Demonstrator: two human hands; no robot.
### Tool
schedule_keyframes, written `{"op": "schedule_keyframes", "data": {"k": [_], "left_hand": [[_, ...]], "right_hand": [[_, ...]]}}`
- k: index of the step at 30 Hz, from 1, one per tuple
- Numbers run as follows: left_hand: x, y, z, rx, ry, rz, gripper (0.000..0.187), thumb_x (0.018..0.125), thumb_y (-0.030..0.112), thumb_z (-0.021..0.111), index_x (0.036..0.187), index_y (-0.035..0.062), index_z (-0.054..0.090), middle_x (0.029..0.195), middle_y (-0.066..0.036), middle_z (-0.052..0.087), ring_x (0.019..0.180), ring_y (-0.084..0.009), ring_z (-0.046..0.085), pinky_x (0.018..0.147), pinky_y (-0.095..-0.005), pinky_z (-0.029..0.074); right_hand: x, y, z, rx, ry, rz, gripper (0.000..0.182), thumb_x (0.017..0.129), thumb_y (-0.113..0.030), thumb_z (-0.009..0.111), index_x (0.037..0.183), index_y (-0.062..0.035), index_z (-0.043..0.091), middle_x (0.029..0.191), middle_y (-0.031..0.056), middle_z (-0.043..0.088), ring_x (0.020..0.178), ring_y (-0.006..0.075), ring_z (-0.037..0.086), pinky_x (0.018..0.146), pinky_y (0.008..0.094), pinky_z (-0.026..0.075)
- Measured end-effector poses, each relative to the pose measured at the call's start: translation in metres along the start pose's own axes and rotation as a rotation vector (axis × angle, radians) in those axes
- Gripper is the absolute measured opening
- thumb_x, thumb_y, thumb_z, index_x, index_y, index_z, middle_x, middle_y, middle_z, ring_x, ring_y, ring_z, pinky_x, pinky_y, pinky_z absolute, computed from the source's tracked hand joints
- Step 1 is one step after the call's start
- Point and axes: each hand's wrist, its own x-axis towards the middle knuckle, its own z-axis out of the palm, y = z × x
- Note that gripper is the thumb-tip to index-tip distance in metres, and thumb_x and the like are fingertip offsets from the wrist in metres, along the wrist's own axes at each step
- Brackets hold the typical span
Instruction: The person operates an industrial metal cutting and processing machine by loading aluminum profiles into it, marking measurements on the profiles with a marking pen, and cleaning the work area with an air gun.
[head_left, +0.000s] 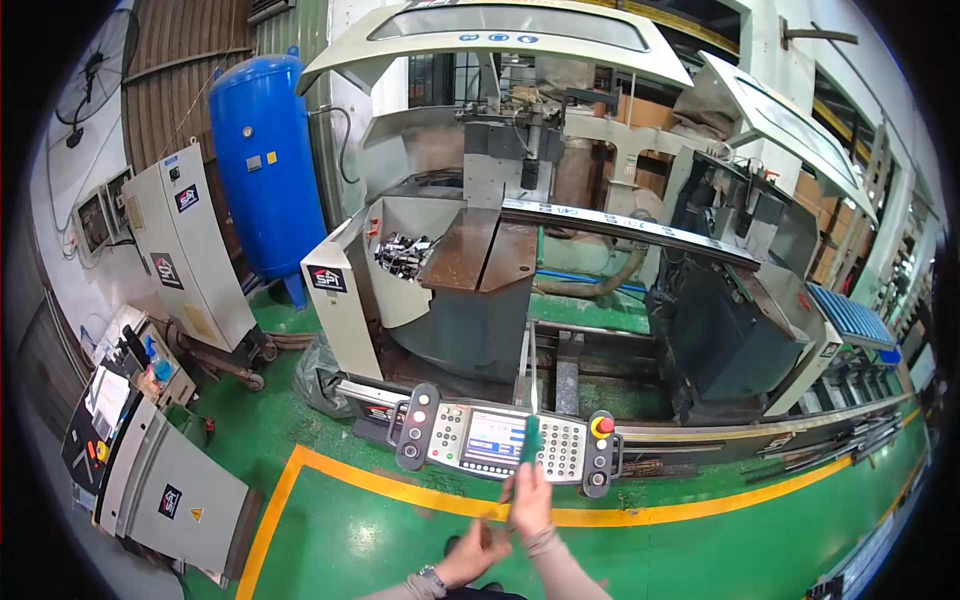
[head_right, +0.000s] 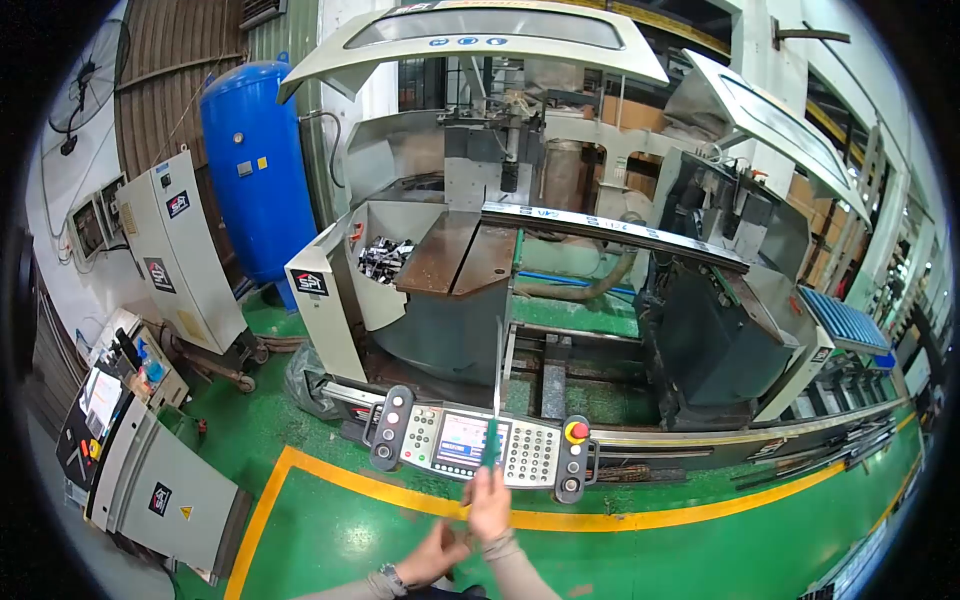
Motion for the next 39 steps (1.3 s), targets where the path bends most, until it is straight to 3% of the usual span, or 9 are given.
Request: {"op": "schedule_keyframes", "data": {"k": [2, 5, 10, 14, 21, 24, 27, 29, 39], "left_hand": [[-0.017, -0.023, 0.000, 0.444, -0.491, -0.286, 0.050, 0.090, 0.035, 0.067, 0.126, 0.0033, 0.053, 0.080, -0.003, 0.062, 0.073, -0.0141, 0.059, 0.069, -0.0294, 0.049], [-0.016, -0.081, -0.030, 0.288, -0.622, -0.419, 0.043, 0.087, 0.039, 0.069, 0.114, 0.0067, 0.062, 0.070, -0.004, 0.062, 0.066, -0.0162, 0.060, 0.065, -0.0296, 0.049], [-0.021, -0.215, -0.157, 0.730, -0.316, -0.500, 0.046, 0.082, 0.042, 0.070, 0.115, 0.0104, 0.063, 0.094, -0.017, 0.070, 0.089, -0.0309, 0.068, 0.079, -0.0402, 0.054], [-0.066, -0.311, -0.282, 0.854, -0.005, -0.526, 0.047, 0.084, 0.037, 0.072, 0.119, 0.0080, 0.062, 0.091, -0.012, 0.070, 0.085, -0.0233, 0.068, 0.077, -0.0341, 0.053], [-0.055, -0.293, -0.409, 0.308, 0.038, -0.558, 0.034, 0.092, 0.026, 0.065, 0.114, 0.0018, 0.058, 0.109, -0.014, 0.065, 0.086, -0.0245, 0.065, 0.073, -0.0405, 0.055], [-0.030, -0.254, -0.431, -0.112, -0.008, -0.533, 0.023, 0.089, 0.004, 0.064, 0.110, -0.0014, 0.057, 0.108, -0.021, 0.063, 0.086, -0.0271, 0.065, 0.077, -0.0414, 0.058], [0.001, -0.083, -0.443, -0.224, -0.110, -0.432, 0.023, 0.090, 0.004, 0.062, 0.113, 0.0016, 0.059, 0.100, -0.016, 0.065, 0.083, -0.0199, 0.064, 0.071, -0.0344, 0.055], [0.019, -0.025, -0.455, -0.054, -0.133, -0.153, 0.024, 0.091, 0.005, 0.059, 0.115, 0.0028, 0.061, 0.088, -0.011, 0.063, 0.075, -0.0142, 0.059, 0.064, -0.0305, 0.050], [0.004, 0.063, -0.476, -0.192, 0.051, -0.193, 0.029, 0.090, 0.005, 0.063, 0.119, 0.0036, 0.060, 0.071, 0.006, 0.049, 0.064, -0.0042, 0.042, 0.056, -0.0220, 0.034]], "right_hand": [[0.021, -0.029, -0.031, -0.005, 0.007, 0.058, 0.029, 0.103, -0.030, 0.044, 0.107, -0.0033, 0.054, 0.070, 0.0044, 0.057, 0.057, 0.0130, 0.057, 0.051, 0.0282, 0.048], [0.026, -0.066, -0.059, 0.014, -0.095, 0.164, 0.026, 0.102, -0.030, 0.045, 0.102, -0.0049, 0.054, 0.072, 0.0035, 0.056, 0.059, 0.0143, 0.057, 0.058, 0.0289, 0.050], [0.025, -0.081, -0.066, 0.086, 0.308, -0.029, 0.031, 0.102, -0.034, 0.043, 0.088, -0.0068, 0.051, 0.065, 0.0023, 0.054, 0.054, 0.0138, 0.053, 0.051, 0.0292, 0.045], [0.000, -0.091, -0.022, -0.080, -0.075, 0.069, 0.029, 0.101, -0.029, 0.044, 0.096, -0.0028, 0.055, 0.063, 0.0026, 0.053, 0.052, 0.0111, 0.050, 0.046, 0.0264, 0.041], [0.026, -0.092, 0.096, -0.619, 0.186, 0.010, 0.036, 0.098, -0.021, 0.051, 0.125, 0.0019, 0.057, 0.066, 0.0069, 0.061, 0.058, 0.0119, 0.057, 0.053, 0.0293, 0.047], [0.111, -0.128, 0.154, -0.924, 0.418, -0.350, 0.042, 0.095, -0.027, 0.054, 0.128, -0.0013, 0.056, 0.087, 0.0220, 0.069, 0.083, 0.0398, 0.067, 0.074, 0.0429, 0.051], [0.201, -0.169, 0.223, -1.318, 0.324, -0.165, 0.047, 0.093, -0.045, 0.050, 0.132, -0.0198, 0.052, 0.090, 0.0234, 0.068, 0.088, 0.0418, 0.065, 0.079, 0.0508, 0.051], [0.273, -0.172, 0.258, -1.453, 0.310, -0.187, 0.041, 0.093, -0.045, 0.048, 0.115, -0.0112, 0.058, 0.092, 0.0222, 0.068, 0.091, 0.0413, 0.065, 0.082, 0.0496, 0.052], [0.452, -0.157, 0.329, -1.645, 0.326, -0.029, 0.044, 0.091, -0.046, 0.050, 0.106, -0.0096, 0.070, 0.110, 0.0145, 0.069, 0.104, 0.0302, 0.066, 0.088, 0.0421, 0.052]]}}
